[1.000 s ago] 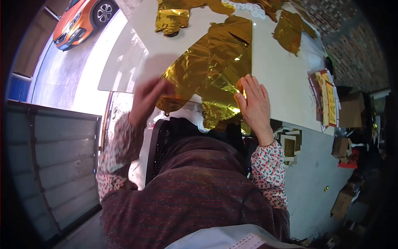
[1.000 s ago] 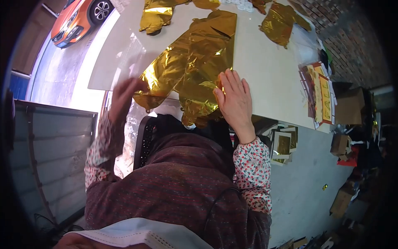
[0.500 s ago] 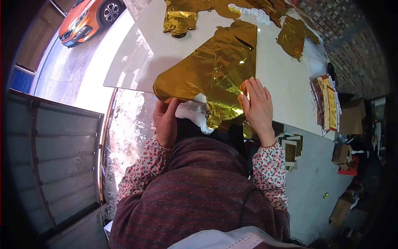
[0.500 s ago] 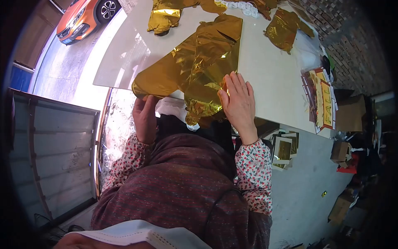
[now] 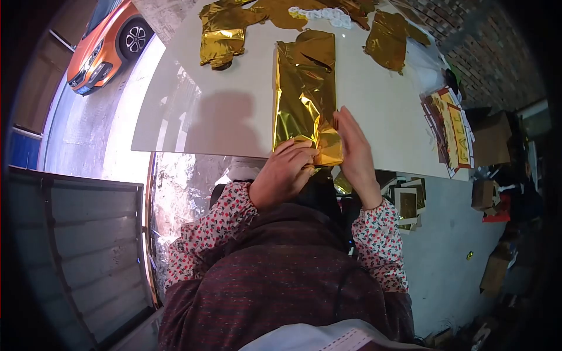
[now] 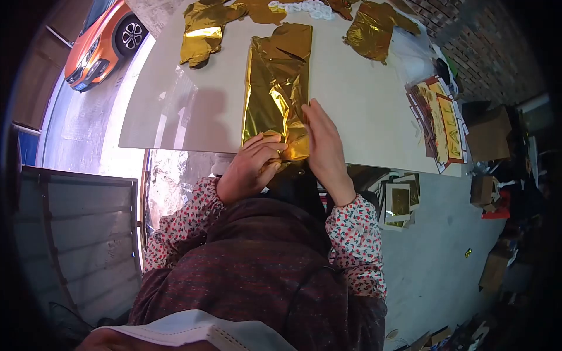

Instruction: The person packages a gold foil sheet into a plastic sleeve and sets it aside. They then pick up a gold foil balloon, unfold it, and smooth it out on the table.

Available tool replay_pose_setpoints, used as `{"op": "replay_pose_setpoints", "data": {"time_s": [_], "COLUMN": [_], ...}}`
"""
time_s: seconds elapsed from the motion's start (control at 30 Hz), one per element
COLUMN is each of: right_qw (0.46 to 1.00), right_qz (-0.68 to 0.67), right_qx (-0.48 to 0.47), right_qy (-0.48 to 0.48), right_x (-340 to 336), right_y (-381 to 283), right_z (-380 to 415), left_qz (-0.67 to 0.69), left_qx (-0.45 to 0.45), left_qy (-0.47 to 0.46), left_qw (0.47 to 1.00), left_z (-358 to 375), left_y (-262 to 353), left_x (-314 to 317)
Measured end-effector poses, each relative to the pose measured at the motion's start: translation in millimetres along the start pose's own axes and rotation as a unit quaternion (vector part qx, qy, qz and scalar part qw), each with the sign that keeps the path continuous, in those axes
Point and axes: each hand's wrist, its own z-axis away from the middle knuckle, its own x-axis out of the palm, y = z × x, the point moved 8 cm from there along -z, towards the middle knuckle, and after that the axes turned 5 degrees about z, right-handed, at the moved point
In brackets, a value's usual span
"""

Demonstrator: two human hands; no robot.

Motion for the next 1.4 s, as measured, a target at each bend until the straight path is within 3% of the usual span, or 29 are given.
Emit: {"op": "replay_pose_setpoints", "data": {"time_s": [0.07,0.1,0.23,0.27,0.37,0.43,0.5,0.6,0.7,0.8,0.9,1.23,1.4], "right_qw": [0.990,0.991,0.984,0.985,0.988,0.989,0.989,0.989,0.988,0.988,0.988,0.990,0.992], "right_qz": [-0.114,-0.066,0.077,0.078,0.069,0.056,0.050,0.049,0.046,0.047,0.038,0.004,0.070], "right_qx": [0.033,0.004,-0.160,-0.152,-0.140,-0.135,-0.134,-0.140,-0.146,-0.146,-0.151,-0.143,-0.102], "right_qy": [0.081,0.120,0.013,0.010,0.015,0.019,0.021,0.024,0.030,0.023,0.018,0.015,0.038], "right_x": [-19.8,-36.5,-20.1,-14.7,-4.8,-3.6,-3.2,-3.8,-4.9,-5.3,-5.1,-18.3,-34.7], "right_y": [1.8,-13.3,-40.6,-36.4,-24.6,-23.3,-21.4,-22.8,-20.4,-21.0,-21.4,-19.2,3.5], "right_z": [-0.2,-1.2,14.7,18.3,25.8,27.2,29.0,30.0,31.8,31.7,32.5,30.0,-21.6], "left_qz": [-0.030,-0.038,-0.032,-0.023,0.049,0.085,-0.060,-0.057,-0.164,-0.234,-0.235,-0.244,-0.235], "left_qx": [0.022,0.024,0.030,0.033,0.071,-0.003,-0.107,0.008,0.043,-0.012,-0.051,-0.043,-0.037], "left_qy": [-0.007,-0.014,-0.041,-0.046,0.047,0.134,0.084,0.031,-0.022,-0.055,-0.093,-0.081,-0.068], "left_qw": [0.999,0.999,0.998,0.998,0.995,0.987,0.989,0.998,0.985,0.971,0.966,0.965,0.969], "left_z": [0.0,-0.8,2.2,1.5,-3.2,-12.5,-34.8,-67.5,-85.9,-88.9,-95.1,-114.1,-111.3], "left_y": [2.9,2.0,5.0,5.5,-0.4,-36.5,-73.1,-106.4,-136.5,-145.4,-147.2,-168.0,-162.0], "left_x": [-1.4,-1.0,-0.9,-3.6,-44.1,-70.5,-78.2,-79.6,-76.0,-76.4,-78.0,-77.7,-73.5]}}
